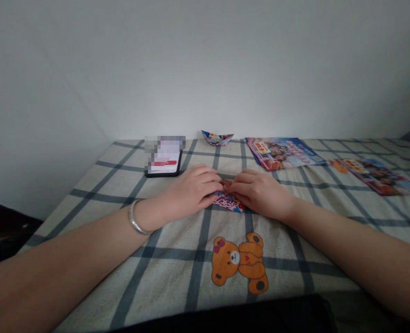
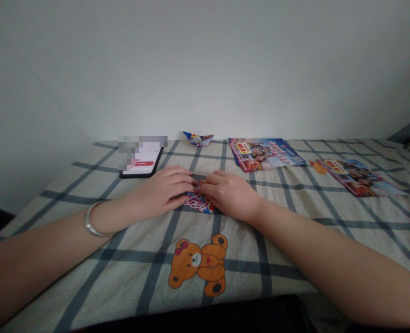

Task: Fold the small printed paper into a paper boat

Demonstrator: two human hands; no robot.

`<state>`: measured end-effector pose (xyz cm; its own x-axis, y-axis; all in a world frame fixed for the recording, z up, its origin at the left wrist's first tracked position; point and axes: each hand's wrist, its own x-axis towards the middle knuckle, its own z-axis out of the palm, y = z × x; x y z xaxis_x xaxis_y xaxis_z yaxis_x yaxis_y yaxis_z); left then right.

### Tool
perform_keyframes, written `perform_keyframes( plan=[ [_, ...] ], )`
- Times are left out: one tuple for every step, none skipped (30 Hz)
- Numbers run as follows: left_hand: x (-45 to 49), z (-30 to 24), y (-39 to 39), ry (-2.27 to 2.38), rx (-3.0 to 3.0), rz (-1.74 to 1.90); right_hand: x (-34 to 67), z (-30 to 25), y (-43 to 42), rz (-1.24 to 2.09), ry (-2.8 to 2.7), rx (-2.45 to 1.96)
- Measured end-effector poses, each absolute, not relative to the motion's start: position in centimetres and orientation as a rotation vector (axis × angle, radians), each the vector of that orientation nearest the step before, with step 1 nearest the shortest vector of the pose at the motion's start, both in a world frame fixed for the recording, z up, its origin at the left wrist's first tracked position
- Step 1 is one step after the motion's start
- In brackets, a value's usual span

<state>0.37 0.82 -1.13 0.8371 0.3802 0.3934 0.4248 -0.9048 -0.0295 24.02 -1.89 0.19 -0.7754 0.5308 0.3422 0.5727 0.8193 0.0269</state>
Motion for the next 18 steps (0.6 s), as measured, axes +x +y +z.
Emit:
perform_keyframes(
  plan=[
    [0.34, -1.06, 0.79, -0.612, -2.904, -0.567, 24.0, 0.18, -1.91, -0.226, -2.679, -0.864],
    [0.34, -0.99, 0.72, -0.592, -2.903, -0.553, 24.0, 0.16, -1.88, -0.265, -2.67, -0.895],
    [0.35, -0.93, 0.65, -0.578, -2.898, -0.543, 24.04, 0.12, -1.8, -0.296, -2.656, -0.926],
    [0.38, -0.89, 0.57, -0.57, -2.889, -0.537, 24.11, 0.06, -1.68, -0.316, -2.639, -0.954],
    [0.43, -0.86, 0.48, -0.574, -2.876, -0.532, 24.21, -0.01, -1.55, -0.319, -2.623, -0.972],
    [0.48, -0.84, 0.42, -0.588, -2.862, -0.529, 24.3, -0.07, -1.42, -0.32, -2.613, -0.971],
    [0.52, -0.84, 0.37, -0.613, -2.849, -0.526, 24.39, -0.13, -1.31, -0.324, -2.613, -0.962],
    [0.56, -0.85, 0.34, -0.64, -2.84, -0.52, 24.46, -0.17, -1.24, -0.327, -2.614, -0.95],
    [0.57, -0.87, 0.33, -0.661, -2.836, -0.511, 24.49, -0.19, -1.22, -0.333, -2.619, -0.938],
    [0.57, -0.88, 0.35, -0.672, -2.834, -0.502, 24.49, -0.18, -1.23, -0.342, -2.625, -0.929],
    [0.55, -0.89, 0.39, -0.671, -2.832, -0.496, 24.46, -0.14, -1.28, -0.353, -2.632, -0.922],
    [0.51, -0.9, 0.44, -0.662, -2.831, -0.494, 24.4, -0.09, -1.34, -0.364, -2.642, -0.918],
    [0.47, -0.89, 0.49, -0.652, -2.831, -0.499, 24.33, -0.03, -1.41, -0.371, -2.651, -0.919],
    [0.44, -0.88, 0.55, -0.641, -2.836, -0.506, 24.26, 0.03, -1.46, -0.371, -2.653, -0.925],
    [0.41, -0.86, 0.59, -0.635, -2.845, -0.513, 24.19, 0.09, -1.5, -0.364, -2.651, -0.933],
    [0.41, -0.83, 0.63, -0.637, -2.858, -0.515, 24.14, 0.14, -1.52, -0.35, -2.646, -0.942],
    [0.41, -0.79, 0.65, -0.641, -2.872, -0.512, 24.11, 0.18, -1.52, -0.332, -2.639, -0.951],
    [0.44, -0.74, 0.66, -0.65, -2.882, -0.505, 24.09, 0.21, -1.51, -0.313, -2.635, -0.96]
  ],
)
